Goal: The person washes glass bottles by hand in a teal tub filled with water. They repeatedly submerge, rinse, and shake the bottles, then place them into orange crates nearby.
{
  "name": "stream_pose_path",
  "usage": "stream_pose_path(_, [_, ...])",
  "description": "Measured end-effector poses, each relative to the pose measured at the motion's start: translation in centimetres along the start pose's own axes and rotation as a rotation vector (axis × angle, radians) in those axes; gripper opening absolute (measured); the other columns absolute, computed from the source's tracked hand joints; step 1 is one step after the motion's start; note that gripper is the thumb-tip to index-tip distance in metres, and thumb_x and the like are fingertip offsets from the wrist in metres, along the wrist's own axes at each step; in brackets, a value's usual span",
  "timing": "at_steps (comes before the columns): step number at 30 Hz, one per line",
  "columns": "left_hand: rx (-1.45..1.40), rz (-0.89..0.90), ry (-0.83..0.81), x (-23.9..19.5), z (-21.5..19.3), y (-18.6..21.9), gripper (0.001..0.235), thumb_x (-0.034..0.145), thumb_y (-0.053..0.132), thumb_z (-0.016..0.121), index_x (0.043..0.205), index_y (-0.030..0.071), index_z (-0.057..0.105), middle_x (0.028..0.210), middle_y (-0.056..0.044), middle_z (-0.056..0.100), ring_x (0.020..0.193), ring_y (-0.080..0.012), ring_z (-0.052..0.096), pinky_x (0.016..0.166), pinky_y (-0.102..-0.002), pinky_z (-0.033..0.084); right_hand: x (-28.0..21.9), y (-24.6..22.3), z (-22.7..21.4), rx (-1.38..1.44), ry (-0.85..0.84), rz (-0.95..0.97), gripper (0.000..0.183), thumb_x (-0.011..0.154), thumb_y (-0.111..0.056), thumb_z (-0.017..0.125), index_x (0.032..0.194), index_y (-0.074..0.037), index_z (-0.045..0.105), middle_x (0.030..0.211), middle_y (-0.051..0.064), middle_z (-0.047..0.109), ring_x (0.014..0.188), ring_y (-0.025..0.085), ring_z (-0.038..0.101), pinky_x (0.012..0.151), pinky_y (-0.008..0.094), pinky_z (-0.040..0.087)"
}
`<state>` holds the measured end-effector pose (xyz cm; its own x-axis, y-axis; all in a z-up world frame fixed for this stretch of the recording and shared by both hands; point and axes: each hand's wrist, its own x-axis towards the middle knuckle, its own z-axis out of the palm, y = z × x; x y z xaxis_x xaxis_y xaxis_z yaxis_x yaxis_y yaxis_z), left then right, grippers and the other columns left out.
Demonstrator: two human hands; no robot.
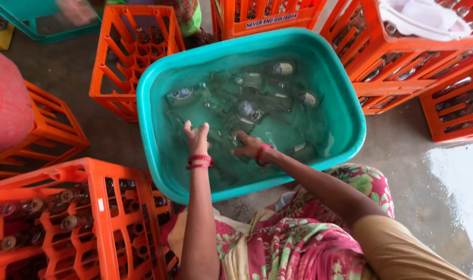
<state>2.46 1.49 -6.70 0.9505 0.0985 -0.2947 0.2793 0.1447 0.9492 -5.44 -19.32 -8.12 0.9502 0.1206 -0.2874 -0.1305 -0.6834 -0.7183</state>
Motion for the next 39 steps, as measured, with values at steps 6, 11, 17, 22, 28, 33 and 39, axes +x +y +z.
stream_pose_path(6, [-0.341, -0.151, 0.081, 0.6, 0.6, -1.4, 0.078, 0.083, 0.019, 0.075, 0.148, 0.017, 0.031, 0.127, -0.003, 0.055, 0.103, -0.0163, 0.063, 0.069, -0.037, 0.053, -4.1, -1.2, -3.1, 0.111, 0.165, -0.238, 0.080, 0.081, -0.029, 0.085, 0.148, -0.018, 0.043, 0.144, 0.014, 0.060, 0.130, 0.033, 0.061, 0.106, 0.043, 0.050])
stream_pose_path(11, [-0.727, 0.018, -0.054, 1.6, 3.3, -2.4, 0.051, 0.092, 0.010, 0.072, 0.136, 0.005, 0.045, 0.117, -0.009, 0.060, 0.099, -0.0216, 0.068, 0.086, -0.037, 0.058, -3.8, -4.2, -3.7, -0.013, 0.264, -0.332, 0.085, 0.072, -0.021, 0.084, 0.148, -0.017, 0.046, 0.147, 0.012, 0.056, 0.136, 0.032, 0.054, 0.110, 0.042, 0.048])
stream_pose_path(17, [-0.786, 0.083, -0.089, 2.2, 3.6, -2.5, 0.027, 0.090, 0.002, 0.067, 0.112, 0.005, 0.054, 0.091, -0.013, 0.065, 0.079, -0.0236, 0.068, 0.082, -0.041, 0.058, 0.8, -4.2, -2.2, 0.110, 0.154, -0.255, 0.071, 0.085, -0.036, 0.082, 0.144, -0.012, 0.050, 0.128, 0.014, 0.065, 0.119, 0.028, 0.065, 0.100, 0.040, 0.051])
stream_pose_path(22, [-0.681, 0.100, -0.188, -0.1, 3.1, 1.0, 0.022, 0.087, 0.006, 0.066, 0.108, 0.004, 0.059, 0.089, -0.012, 0.070, 0.086, -0.0217, 0.070, 0.089, -0.037, 0.055, 4.9, -2.1, -0.7, 0.239, 0.066, -0.196, 0.058, 0.084, -0.036, 0.084, 0.128, -0.005, 0.063, 0.103, 0.010, 0.071, 0.094, 0.019, 0.067, 0.083, 0.037, 0.053])
stream_pose_path(28, [-0.648, 0.174, -0.412, -1.9, 3.2, 4.7, 0.025, 0.081, 0.004, 0.061, 0.106, 0.005, 0.055, 0.084, -0.009, 0.065, 0.085, -0.0204, 0.066, 0.097, -0.040, 0.057, 5.7, -1.3, -2.9, 0.732, -0.319, -0.307, 0.036, 0.096, -0.021, 0.073, 0.122, 0.000, 0.059, 0.109, 0.001, 0.062, 0.102, 0.010, 0.056, 0.090, 0.030, 0.047])
stream_pose_path(33, [-0.672, 0.144, -0.442, -2.9, 4.0, 4.9, 0.023, 0.082, 0.006, 0.060, 0.104, 0.005, 0.055, 0.081, -0.009, 0.064, 0.080, -0.0210, 0.065, 0.092, -0.042, 0.057, 3.9, -0.7, -3.9, 0.990, -0.397, -0.182, 0.030, 0.098, -0.012, 0.063, 0.125, -0.003, 0.057, 0.116, 0.001, 0.057, 0.108, 0.009, 0.053, 0.095, 0.026, 0.044])
stream_pose_path(39, [-0.651, 0.182, -0.461, -3.4, 4.4, 5.4, 0.022, 0.083, 0.005, 0.057, 0.105, 0.003, 0.056, 0.081, -0.009, 0.062, 0.079, -0.0209, 0.062, 0.094, -0.043, 0.056, 3.9, 2.1, -2.2, 1.352, -0.355, -0.322, 0.015, 0.108, -0.005, 0.064, 0.104, -0.005, 0.050, 0.107, 0.004, 0.055, 0.092, 0.014, 0.048, 0.075, 0.032, 0.039])
